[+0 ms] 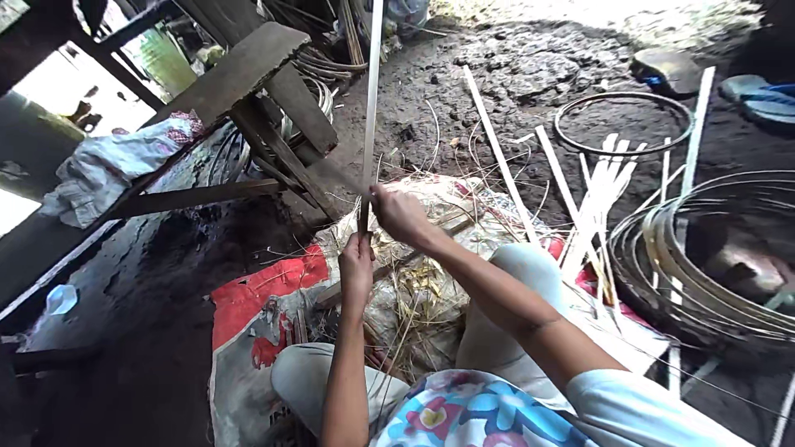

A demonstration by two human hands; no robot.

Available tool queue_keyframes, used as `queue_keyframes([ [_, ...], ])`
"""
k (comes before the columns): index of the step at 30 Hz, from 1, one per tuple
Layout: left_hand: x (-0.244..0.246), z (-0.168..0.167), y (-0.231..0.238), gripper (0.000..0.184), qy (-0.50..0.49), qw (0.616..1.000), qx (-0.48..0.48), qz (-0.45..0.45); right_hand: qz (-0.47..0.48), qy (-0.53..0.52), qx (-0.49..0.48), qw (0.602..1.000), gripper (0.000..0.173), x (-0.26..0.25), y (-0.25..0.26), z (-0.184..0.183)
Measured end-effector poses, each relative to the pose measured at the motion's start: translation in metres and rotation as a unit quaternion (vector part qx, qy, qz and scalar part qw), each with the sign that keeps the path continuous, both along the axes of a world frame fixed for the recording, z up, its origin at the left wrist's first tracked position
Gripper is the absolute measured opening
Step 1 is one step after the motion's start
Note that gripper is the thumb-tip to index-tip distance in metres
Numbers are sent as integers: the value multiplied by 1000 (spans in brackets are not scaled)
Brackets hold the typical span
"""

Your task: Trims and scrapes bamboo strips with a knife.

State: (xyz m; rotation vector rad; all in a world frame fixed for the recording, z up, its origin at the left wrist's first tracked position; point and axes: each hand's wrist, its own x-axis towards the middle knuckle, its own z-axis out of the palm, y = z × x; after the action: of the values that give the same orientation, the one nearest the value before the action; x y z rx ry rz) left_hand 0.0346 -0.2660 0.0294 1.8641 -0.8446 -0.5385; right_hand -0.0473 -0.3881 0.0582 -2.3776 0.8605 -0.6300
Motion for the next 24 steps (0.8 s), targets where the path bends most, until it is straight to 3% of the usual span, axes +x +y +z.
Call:
queue_keyframes([
  [4, 0, 18, -7, 29, -146, 985, 86, 42, 23, 106, -111, 988, 14, 8, 19, -14],
  [9, -1, 19, 2, 30, -199, 974, 97, 46, 14, 45, -144, 988, 7, 13, 9, -29],
  [12, 0, 29, 13, 31, -194, 975, 100, 35, 11, 38, -147, 988, 12, 18, 3, -16],
  [15, 1, 27, 33, 31, -181, 978, 98, 21, 1, 102, -77, 992, 27, 26, -21, 9],
  [20, -12, -7, 112, 27, -116, 989, 91, -16, -148, 114, 43, 981, 35, 20, -111, 25],
  [22, -10, -21, 121, 25, -34, 996, 69, -38, -127, 78, 85, 985, 32, 12, -130, 26],
  [24, -9, -29, 114, 26, 83, 992, 68, -71, -38, -43, 180, 982, 24, 7, -122, 17],
])
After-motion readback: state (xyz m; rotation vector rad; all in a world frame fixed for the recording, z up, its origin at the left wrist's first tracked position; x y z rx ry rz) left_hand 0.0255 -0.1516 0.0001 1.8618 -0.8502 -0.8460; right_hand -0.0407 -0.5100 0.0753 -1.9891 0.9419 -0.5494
